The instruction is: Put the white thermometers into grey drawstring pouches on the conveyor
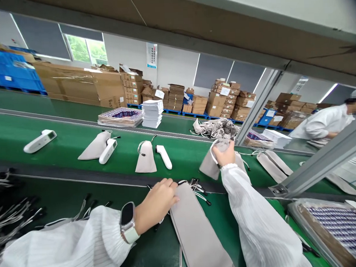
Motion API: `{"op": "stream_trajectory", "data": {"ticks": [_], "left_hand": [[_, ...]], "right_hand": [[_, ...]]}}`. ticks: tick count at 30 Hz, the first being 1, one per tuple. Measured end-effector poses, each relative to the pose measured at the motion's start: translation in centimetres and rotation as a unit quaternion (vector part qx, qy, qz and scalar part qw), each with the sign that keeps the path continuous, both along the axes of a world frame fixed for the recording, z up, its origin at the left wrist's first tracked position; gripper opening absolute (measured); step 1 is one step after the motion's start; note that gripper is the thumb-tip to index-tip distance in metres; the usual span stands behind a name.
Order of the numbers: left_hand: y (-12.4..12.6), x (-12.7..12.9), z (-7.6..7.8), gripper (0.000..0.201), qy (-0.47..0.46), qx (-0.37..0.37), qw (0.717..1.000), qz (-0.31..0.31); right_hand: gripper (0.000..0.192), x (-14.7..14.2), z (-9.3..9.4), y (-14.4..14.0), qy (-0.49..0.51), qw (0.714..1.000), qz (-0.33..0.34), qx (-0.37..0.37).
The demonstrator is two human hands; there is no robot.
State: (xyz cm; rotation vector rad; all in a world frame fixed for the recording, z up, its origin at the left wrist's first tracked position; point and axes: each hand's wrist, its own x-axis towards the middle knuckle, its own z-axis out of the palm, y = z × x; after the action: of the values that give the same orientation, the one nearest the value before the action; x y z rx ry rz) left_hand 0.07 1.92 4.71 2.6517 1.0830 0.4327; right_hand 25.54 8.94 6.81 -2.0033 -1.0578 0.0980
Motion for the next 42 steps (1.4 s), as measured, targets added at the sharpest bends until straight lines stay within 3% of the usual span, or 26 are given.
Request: {"op": "stream_trajectory", "data": {"ticks": [3,5,9,13,15,18,22,24,25,27,29,32,37,39,42], "left_hand": [[0.1,0.2,-1.5,0.015,0.026,0.022,0.999,-0.002],[-0.1,0.2,-1.9,0.017,0.025,0.059,0.998,0.002],[-0.9,0.5,-2.0,0.027,0.067,0.144,0.987,0.018],[-1.3,0.6,-1.8,0.032,0.093,0.169,0.981,0.025],[-1.3,0.5,-1.7,0.028,0.084,0.159,0.983,0.037],[-1.1,0.3,-1.7,0.021,0.068,0.136,0.987,0.049],[-0.8,0.3,-1.9,0.019,0.07,0.138,0.987,0.05],[-0.5,0.4,-1.7,0.017,0.066,0.126,0.989,0.036],[-0.3,0.3,-1.4,0.017,0.054,0.11,0.992,0.022],[-0.1,0.2,-0.6,0.019,0.015,0.066,0.998,-0.007],[0.0,0.1,0.4,0.019,-0.026,0.021,0.999,-0.021],[0.0,0.0,1.5,0.02,-0.078,-0.049,0.996,-0.007],[0.0,-0.1,1.8,0.025,-0.125,-0.111,0.986,0.006],[0.0,0.0,1.9,0.025,-0.146,-0.108,0.983,0.01],[0.1,0.0,2.0,0.024,-0.192,-0.074,0.978,0.027]], "right_hand": [[0.062,1.5,-2.8,0.7,-0.116,0.976,0.017,-0.183],[0.059,1.0,-4.5,0.8,-0.164,0.96,0.044,-0.222],[0.049,-2.9,-5.1,1.2,-0.229,0.95,0.106,-0.184],[0.047,-8.8,-4.7,3.1,-0.251,0.914,0.287,-0.138],[0.05,-11.2,-5.1,4.4,-0.22,0.907,0.324,-0.152],[0.049,-12.6,-5.8,5.9,-0.165,0.919,0.323,-0.157],[0.055,-10.5,-5.2,5.0,-0.074,0.934,0.321,-0.138],[0.063,-9.0,-3.9,3.1,0.059,0.928,0.357,-0.086],[0.069,-8.3,-3.1,1.9,0.157,0.909,0.383,-0.045],[0.082,-7.6,-1.2,-0.5,0.349,0.834,0.425,0.039],[0.089,-7.4,0.4,-2.3,0.448,0.769,0.45,0.076],[0.083,-7.6,2.1,-3.5,0.48,0.744,0.456,0.091],[0.066,-7.3,2.8,-3.4,0.476,0.756,0.415,0.17],[0.057,-7.3,2.4,-3.3,0.473,0.758,0.432,0.123],[0.038,-7.8,1.4,-3.4,0.412,0.76,0.502,-0.044]]}}
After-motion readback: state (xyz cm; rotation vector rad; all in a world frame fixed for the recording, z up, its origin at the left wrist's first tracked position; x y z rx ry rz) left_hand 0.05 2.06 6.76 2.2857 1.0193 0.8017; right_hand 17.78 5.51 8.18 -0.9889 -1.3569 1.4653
